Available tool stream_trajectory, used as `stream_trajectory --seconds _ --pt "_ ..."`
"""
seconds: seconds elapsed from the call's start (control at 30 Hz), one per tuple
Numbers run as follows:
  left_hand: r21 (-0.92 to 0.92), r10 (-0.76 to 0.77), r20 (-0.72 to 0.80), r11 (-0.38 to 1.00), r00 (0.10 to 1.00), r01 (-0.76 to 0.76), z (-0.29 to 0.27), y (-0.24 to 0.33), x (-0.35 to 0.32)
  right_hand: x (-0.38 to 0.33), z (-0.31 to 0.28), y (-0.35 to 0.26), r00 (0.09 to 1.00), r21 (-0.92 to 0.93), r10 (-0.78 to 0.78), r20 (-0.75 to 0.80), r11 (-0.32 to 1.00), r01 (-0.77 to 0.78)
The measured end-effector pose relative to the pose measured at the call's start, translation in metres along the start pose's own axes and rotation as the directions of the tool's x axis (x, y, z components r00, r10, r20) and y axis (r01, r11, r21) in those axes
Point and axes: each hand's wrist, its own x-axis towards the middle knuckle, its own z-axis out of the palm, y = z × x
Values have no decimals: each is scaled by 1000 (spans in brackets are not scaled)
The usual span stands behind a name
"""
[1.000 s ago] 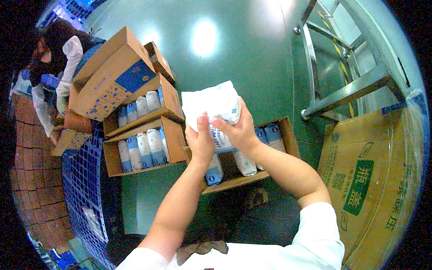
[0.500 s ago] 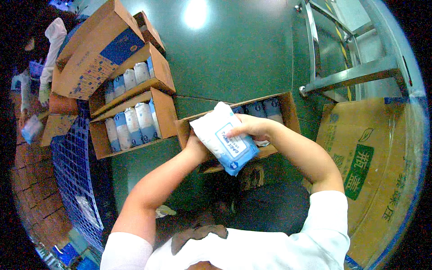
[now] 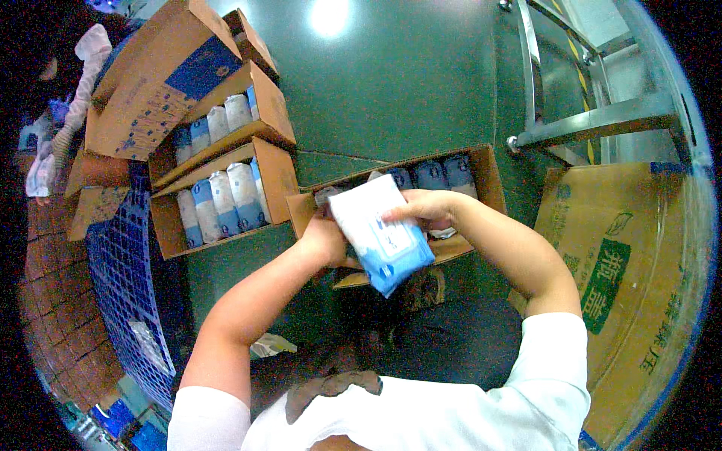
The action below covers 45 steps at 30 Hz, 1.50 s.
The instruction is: The person packs individual packs of wet wipes into cardboard boxes by hand.
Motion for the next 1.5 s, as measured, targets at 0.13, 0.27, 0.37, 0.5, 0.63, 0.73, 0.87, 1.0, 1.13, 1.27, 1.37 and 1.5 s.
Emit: stream_trajectory --seconds 0.13,0.27,0.37,0.5,0.63,0.73,0.87,1.0,1.13,1.27,1.37,1.5 --pt "33 -25 142 999 989 21 -17 1 -9 24 -4 15 825 -245 -323 -465 942 231" --pt "-20 -13 21 1000 1000 13 -6 0 -12 39 23 26 450 -912 -803 -391 274 -305" --pt "-30 -33 -66 999 997 31 -2 -1 -10 24 34 16 673 -891 -585 -453 270 -365" --pt "-148 -24 21 989 999 27 -16 -1 -2 25 25 15 746 -928 -560 -359 300 -222" --pt "-73 -15 -175 997 985 2 -9 4 7 58 22 25 717 -895 -557 -419 119 -430" --pt "10 -23 -353 1000 935 28 -8 12 0 41 3 -9 833 -890 -362 -418 348 -295" --pt "93 148 -615 989 775 -115 2 32 12 45 -21 8 558 -862 -751 -354 30 -506" --pt "-9 -66 -456 998 888 70 29 40 19 50 -20 6 587 -812 -754 -294 -127 -570" --pt "-315 -23 -163 949 986 -30 12 17 20 47 -14 4 593 -848 -733 -333 -42 -529" --pt "-269 10 -237 960 971 -75 10 20 21 49 -46 11 458 -929 -812 -361 266 -259" --pt "-250 -24 -215 968 976 -32 11 23 21 26 -32 17 437 -971 -869 -232 180 -158" --pt "-660 -140 -316 743 938 -112 17 12 17 -31 47 9 297 -986 -950 -92 129 108"
